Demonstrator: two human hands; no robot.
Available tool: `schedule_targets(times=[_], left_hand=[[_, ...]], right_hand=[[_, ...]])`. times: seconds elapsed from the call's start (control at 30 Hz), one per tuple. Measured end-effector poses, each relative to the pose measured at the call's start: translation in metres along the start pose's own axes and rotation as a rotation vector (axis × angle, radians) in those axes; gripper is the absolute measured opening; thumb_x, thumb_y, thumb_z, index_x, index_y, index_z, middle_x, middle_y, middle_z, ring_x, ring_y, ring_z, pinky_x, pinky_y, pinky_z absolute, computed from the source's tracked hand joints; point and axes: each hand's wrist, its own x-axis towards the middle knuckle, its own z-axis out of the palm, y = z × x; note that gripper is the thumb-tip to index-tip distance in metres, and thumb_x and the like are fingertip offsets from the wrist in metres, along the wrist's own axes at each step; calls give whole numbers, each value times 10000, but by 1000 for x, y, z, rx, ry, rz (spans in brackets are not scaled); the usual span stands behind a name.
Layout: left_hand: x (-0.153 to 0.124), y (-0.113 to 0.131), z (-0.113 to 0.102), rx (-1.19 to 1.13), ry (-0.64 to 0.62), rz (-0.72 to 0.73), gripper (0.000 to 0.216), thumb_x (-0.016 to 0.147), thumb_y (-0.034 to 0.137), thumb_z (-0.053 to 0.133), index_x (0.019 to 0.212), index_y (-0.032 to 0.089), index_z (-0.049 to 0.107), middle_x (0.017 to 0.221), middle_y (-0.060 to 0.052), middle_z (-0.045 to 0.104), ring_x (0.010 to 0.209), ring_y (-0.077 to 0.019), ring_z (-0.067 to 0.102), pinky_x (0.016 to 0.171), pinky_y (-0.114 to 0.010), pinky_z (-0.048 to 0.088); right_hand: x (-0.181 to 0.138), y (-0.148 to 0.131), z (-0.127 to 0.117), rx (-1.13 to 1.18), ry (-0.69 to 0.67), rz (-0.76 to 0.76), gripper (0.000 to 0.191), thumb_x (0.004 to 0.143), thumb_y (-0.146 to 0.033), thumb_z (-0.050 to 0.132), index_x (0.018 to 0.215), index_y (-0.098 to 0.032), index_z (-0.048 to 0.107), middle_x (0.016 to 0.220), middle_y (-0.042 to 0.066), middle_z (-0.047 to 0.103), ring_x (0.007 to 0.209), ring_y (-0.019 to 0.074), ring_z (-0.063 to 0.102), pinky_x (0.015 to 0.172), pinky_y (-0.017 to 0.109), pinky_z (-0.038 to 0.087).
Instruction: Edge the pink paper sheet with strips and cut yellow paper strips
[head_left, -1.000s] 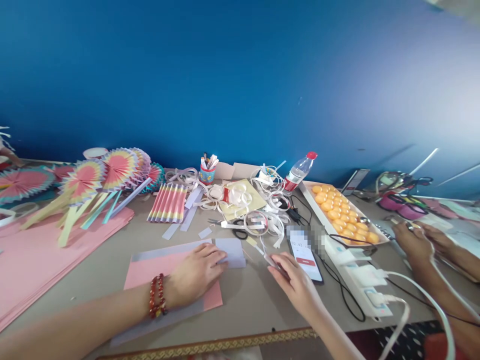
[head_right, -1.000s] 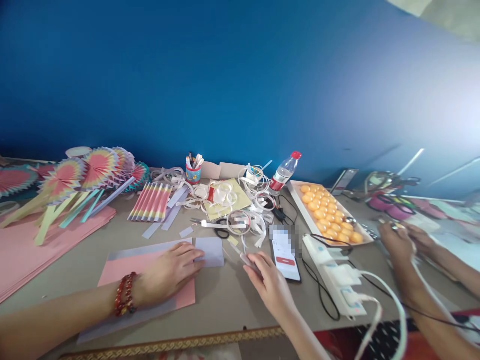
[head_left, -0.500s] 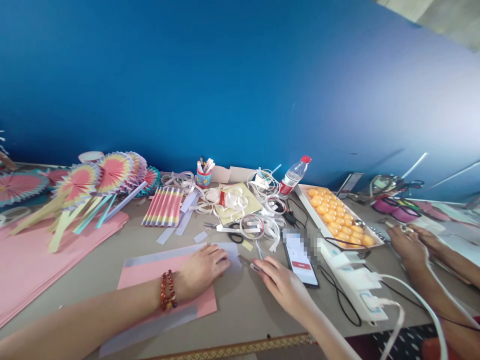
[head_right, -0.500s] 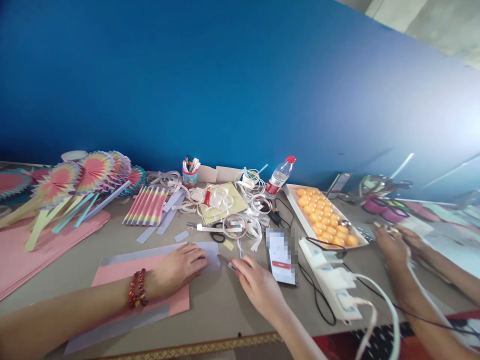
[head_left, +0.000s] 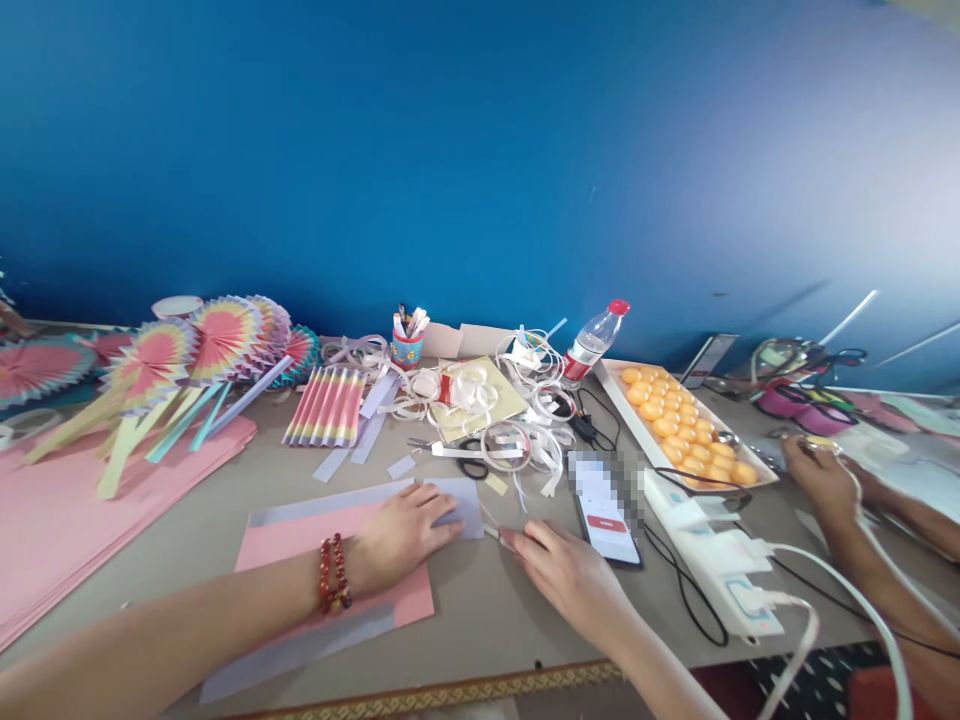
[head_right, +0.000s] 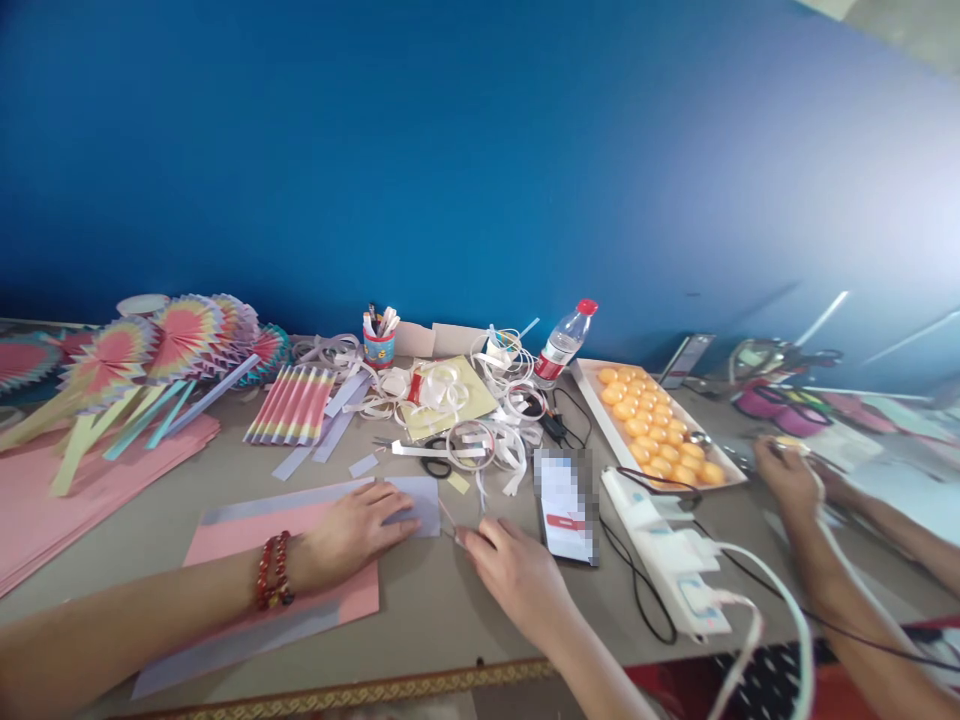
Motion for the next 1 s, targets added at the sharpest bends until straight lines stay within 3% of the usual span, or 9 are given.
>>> schedule_targets(times=[0.2,0.47,0.6,0.77,1.0], left_hand=[[-1,-1,-3,-32,-24,49,330,988,158,474,1293,259,548,1332,-78,573,1126,-218,527,961,-397,423],[4,-9,7,-163,-107,133,400,991,168,423,1381,225,491,1491,-51,453,1392,-201,374,1150,-408,287],[10,-17,-2,-231,-190,216,496,1019,344,416,1496,240,327,1520,-58,408,1451,-204,275,1199,-447,178],[10,-24,-5,-308,-306,266,816,943,625,426,1564,203,105,1585,-92,251,1479,-264,184,1214,-461,58],[8,-23,-4,-380,-332,243,925,886,715,434,1565,226,39,1599,-85,201,1477,-292,182,1208,-498,-1]], right_hand=[[-4,-2,1,-73,-59,-7,326,938,-138,479,1210,-256,614,897,33,606,799,159,614,632,225,469],[-4,-1,0,-50,-37,-9,347,937,-124,460,1214,-259,619,888,37,608,788,158,609,646,217,474],[-5,0,2,-48,-41,-4,361,936,-122,465,1230,-263,618,893,40,609,808,165,610,678,224,484],[-6,1,4,-35,-98,33,392,931,-108,469,1258,-272,612,910,46,611,821,171,611,698,232,489],[-10,4,9,48,-91,6,407,957,-99,410,1290,-251,589,921,56,599,850,175,597,729,240,488]])
